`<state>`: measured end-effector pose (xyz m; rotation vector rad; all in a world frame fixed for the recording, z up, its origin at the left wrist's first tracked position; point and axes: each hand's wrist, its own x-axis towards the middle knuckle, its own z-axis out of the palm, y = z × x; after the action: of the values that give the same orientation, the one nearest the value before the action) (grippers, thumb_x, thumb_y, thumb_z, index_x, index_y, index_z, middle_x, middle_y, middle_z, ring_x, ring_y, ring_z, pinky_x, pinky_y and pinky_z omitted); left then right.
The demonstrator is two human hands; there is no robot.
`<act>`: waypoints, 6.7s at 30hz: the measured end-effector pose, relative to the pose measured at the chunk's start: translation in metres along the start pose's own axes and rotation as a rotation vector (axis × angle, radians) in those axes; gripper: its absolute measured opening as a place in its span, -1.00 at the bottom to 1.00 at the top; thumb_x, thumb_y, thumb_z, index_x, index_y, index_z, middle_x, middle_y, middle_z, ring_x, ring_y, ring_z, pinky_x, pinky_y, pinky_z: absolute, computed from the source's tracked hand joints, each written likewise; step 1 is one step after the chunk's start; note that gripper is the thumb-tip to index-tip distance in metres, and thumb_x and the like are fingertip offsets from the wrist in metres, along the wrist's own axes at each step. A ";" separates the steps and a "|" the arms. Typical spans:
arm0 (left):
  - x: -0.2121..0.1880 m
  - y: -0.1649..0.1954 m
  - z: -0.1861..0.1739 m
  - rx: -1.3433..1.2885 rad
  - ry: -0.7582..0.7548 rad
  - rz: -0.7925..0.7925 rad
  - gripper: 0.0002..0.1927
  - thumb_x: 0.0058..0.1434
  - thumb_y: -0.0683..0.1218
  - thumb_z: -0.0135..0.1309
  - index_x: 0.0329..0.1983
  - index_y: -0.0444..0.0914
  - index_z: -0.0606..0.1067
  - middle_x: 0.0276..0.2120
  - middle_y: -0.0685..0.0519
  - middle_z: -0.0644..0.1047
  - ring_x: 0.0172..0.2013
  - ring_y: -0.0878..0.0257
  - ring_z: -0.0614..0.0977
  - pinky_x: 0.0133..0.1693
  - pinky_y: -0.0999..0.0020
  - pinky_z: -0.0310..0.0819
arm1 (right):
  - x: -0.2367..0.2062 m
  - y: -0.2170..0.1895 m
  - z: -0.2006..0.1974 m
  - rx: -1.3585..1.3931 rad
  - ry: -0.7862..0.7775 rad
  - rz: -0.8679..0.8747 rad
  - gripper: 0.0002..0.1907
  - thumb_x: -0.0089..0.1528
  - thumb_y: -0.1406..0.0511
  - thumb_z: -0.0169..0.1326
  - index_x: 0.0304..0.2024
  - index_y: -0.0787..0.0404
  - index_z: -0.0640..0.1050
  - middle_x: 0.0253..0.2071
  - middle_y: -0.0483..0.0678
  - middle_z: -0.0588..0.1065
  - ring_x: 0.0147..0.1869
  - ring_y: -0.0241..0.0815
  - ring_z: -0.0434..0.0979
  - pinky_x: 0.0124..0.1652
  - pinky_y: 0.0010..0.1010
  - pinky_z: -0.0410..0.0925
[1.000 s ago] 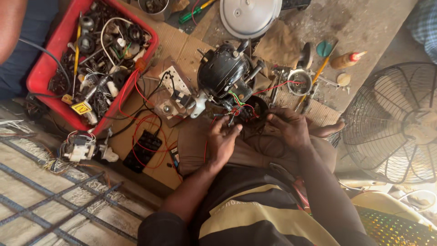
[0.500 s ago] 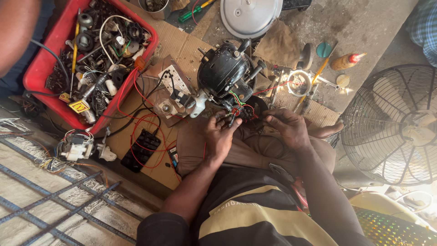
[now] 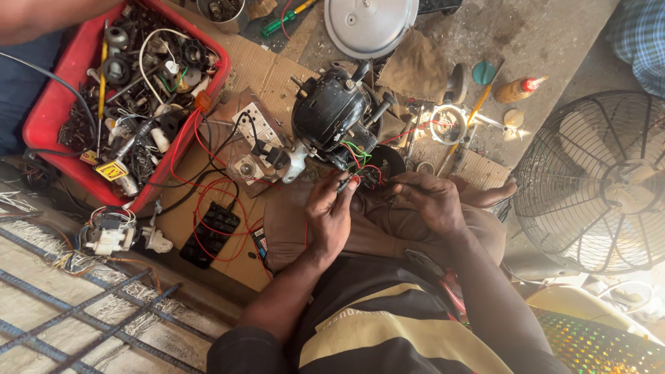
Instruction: The person sits on the floor and repairs a small electric motor, handling its wires and terminal components and fitting a cover part onto the motor body. They pick small parts from a red tray of assorted components and press and twist parts into place on the motor.
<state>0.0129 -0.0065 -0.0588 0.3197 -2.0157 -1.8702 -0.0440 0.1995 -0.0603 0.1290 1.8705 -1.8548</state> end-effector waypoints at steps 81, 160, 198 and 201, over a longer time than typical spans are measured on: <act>0.051 0.052 -0.058 0.232 -0.504 0.009 -0.79 0.25 -0.22 0.25 -0.05 -0.22 0.66 -0.29 0.07 0.64 -0.21 0.28 0.59 -0.16 0.39 0.55 | -0.005 -0.027 0.041 -0.520 0.094 -0.220 -0.60 0.11 0.35 0.33 0.01 0.28 0.62 -0.16 0.04 0.61 -0.18 -0.18 0.64 -0.22 -0.38 0.48; 0.010 -0.022 0.007 -0.253 -0.295 -0.737 -0.63 0.30 -0.25 0.10 0.18 -0.35 0.44 -0.23 0.03 0.63 -0.41 0.40 0.61 -0.43 0.50 0.47 | 0.057 -0.024 0.014 -0.534 0.004 0.208 -0.80 0.27 0.33 0.18 -0.05 0.19 0.57 -0.22 -0.05 0.62 -0.28 -0.26 0.58 -0.29 -0.33 0.47; 0.024 -0.064 0.031 -0.153 -0.157 -0.452 -0.69 0.28 -0.18 0.02 0.09 -0.23 0.52 -0.08 0.33 0.59 -0.09 0.58 0.56 -0.06 0.61 0.43 | 0.064 0.026 0.010 -0.373 -0.026 -0.060 -0.73 0.26 0.53 0.09 -0.01 0.26 0.62 -0.10 -0.05 0.64 0.00 -0.26 0.67 -0.02 -0.43 0.52; 0.021 -0.067 0.037 -0.257 -0.201 -0.782 -0.77 0.35 -0.14 0.09 0.03 -0.25 0.59 -0.37 0.18 0.55 -0.37 0.44 0.51 -0.40 0.46 0.36 | 0.065 0.029 0.006 -0.329 -0.051 -0.031 -0.76 0.25 0.53 0.09 -0.05 0.27 0.60 -0.12 -0.05 0.63 -0.03 -0.28 0.66 -0.05 -0.43 0.51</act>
<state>-0.0274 0.0123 -0.1242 0.9914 -1.8798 -2.6782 -0.0872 0.1780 -0.1129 -0.0599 2.1209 -1.5275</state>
